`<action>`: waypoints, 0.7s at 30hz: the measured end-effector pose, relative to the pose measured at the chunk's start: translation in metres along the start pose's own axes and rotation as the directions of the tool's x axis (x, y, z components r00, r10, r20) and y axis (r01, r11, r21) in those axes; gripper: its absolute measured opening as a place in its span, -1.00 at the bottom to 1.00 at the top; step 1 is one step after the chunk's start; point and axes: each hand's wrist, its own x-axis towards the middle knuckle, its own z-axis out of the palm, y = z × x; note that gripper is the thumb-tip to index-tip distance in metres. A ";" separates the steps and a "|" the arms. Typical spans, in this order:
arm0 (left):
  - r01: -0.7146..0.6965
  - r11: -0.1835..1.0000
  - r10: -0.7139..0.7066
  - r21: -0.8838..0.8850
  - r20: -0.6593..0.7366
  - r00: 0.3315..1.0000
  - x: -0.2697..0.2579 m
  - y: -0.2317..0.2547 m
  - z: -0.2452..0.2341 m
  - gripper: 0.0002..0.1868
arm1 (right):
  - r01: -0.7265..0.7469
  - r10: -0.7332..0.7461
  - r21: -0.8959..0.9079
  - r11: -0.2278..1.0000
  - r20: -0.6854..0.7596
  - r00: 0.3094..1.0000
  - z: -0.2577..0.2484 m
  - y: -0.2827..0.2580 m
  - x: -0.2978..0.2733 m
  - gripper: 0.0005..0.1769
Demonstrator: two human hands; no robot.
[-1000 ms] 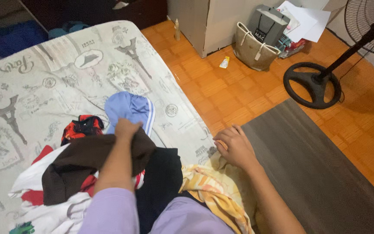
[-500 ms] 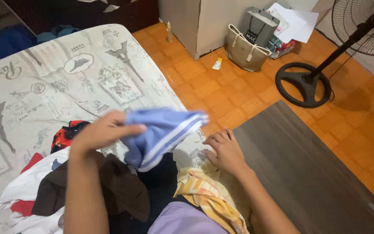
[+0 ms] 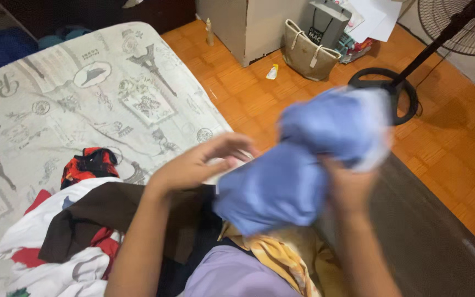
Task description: The person folds a patterned garment and a pair of black shorts with red stripes on a small table. They smooth and align each item, fold them into compact rectangles, and place them on a nearby bed.
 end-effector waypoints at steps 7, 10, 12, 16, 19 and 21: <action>0.447 -0.060 -0.806 0.892 -0.308 0.506 -0.052 -0.139 0.016 0.43 | 0.032 0.016 0.264 0.964 -0.179 0.984 -0.054 -0.067 0.024 -0.46; 0.448 0.244 -0.615 0.860 -0.221 0.757 -0.053 -0.160 -0.001 -0.19 | 0.019 0.065 0.352 0.936 -0.224 0.972 -0.050 -0.079 0.018 -0.43; 0.629 0.302 -0.502 0.716 -0.442 0.744 -0.046 -0.146 -0.021 -0.35 | 0.021 0.064 0.351 0.936 -0.229 0.971 -0.050 -0.083 0.017 -0.42; 0.702 0.383 0.028 0.601 -0.767 0.641 -0.033 -0.046 -0.082 -0.38 | 0.130 -0.075 0.252 0.959 -0.215 0.974 -0.064 -0.085 0.022 -0.51; 0.456 0.224 0.694 0.861 -0.470 0.546 -0.062 0.050 -0.099 -0.46 | 0.162 -0.112 0.215 0.963 -0.225 0.968 -0.069 -0.088 0.022 -0.54; 0.386 0.199 0.799 0.901 -0.377 0.469 -0.086 0.100 -0.091 -0.57 | 0.163 -0.109 0.230 0.959 -0.230 0.967 -0.069 -0.093 0.020 -0.52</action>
